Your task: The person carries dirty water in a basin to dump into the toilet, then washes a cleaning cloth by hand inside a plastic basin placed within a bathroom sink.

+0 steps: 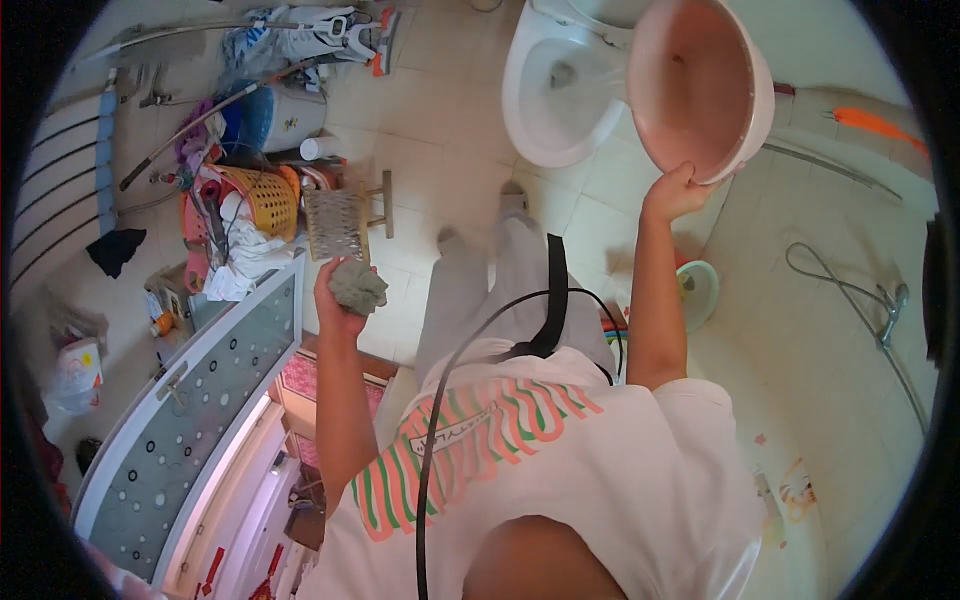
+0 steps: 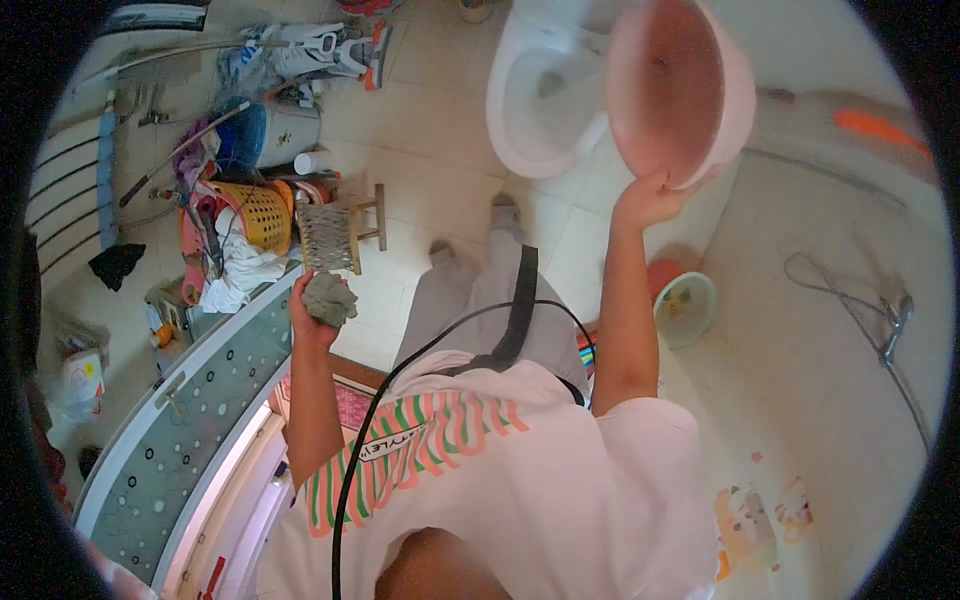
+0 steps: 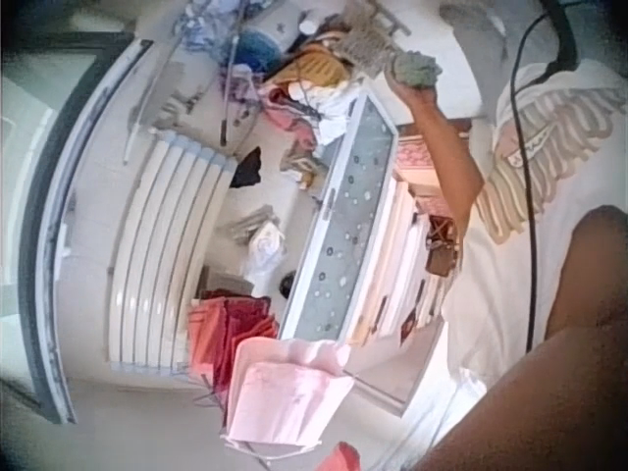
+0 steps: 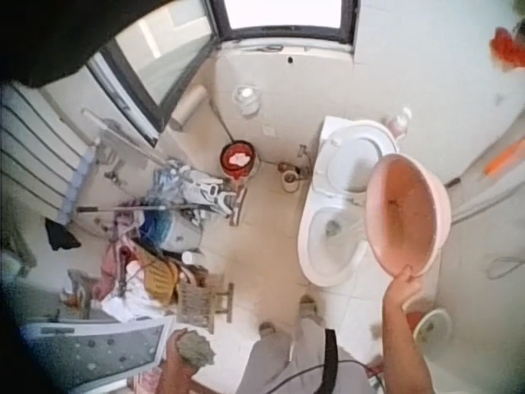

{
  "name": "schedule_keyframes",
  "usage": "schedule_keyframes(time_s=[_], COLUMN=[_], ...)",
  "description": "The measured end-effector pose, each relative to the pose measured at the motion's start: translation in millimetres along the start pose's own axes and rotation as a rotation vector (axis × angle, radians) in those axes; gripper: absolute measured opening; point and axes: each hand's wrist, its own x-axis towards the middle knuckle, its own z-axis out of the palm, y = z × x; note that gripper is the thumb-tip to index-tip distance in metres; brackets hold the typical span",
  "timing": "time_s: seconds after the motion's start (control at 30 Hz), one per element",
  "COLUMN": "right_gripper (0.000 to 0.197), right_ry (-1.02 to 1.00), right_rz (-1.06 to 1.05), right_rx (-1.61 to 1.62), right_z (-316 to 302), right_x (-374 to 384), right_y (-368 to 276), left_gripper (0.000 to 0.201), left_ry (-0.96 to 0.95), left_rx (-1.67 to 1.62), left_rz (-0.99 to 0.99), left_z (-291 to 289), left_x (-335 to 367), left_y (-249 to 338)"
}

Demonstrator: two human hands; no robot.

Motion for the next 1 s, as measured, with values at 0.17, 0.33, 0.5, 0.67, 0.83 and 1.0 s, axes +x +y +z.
schedule_keyframes(time_s=[0.17,0.33,0.5,0.67,0.83,1.0], right_gripper=[0.068,0.066,0.067,0.072,0.067,0.055], right_ry=[-0.046,-0.052,-0.021,0.019,0.100,0.201], right_rz=[-0.195,-0.487,-0.590,-0.589,-0.345,0.221], right_rx=[-0.074,-0.132,-0.159,-0.157,-0.189,0.008], right_z=[-1,2,4,5,14,15], right_x=[1,0,-6,-26,-62,-96], right_y=[-29,-45,-73,-99,-87,-43], left_gripper=[0.035,0.036,0.038,0.037,0.036,0.034], left_ry=[0.015,-0.046,-0.085,-0.059,-0.241,-0.173], left_rx=[-0.089,-0.082,-0.030,-0.025,-0.032,0.067], left_rz=[-0.001,-0.017,0.007,-0.010,-0.034,-0.036], left_z=[-31,-50,-54,-66,-96,-84], left_x=[5,15,26,33,44,58], left_y=[0,15,43,77,111,148])
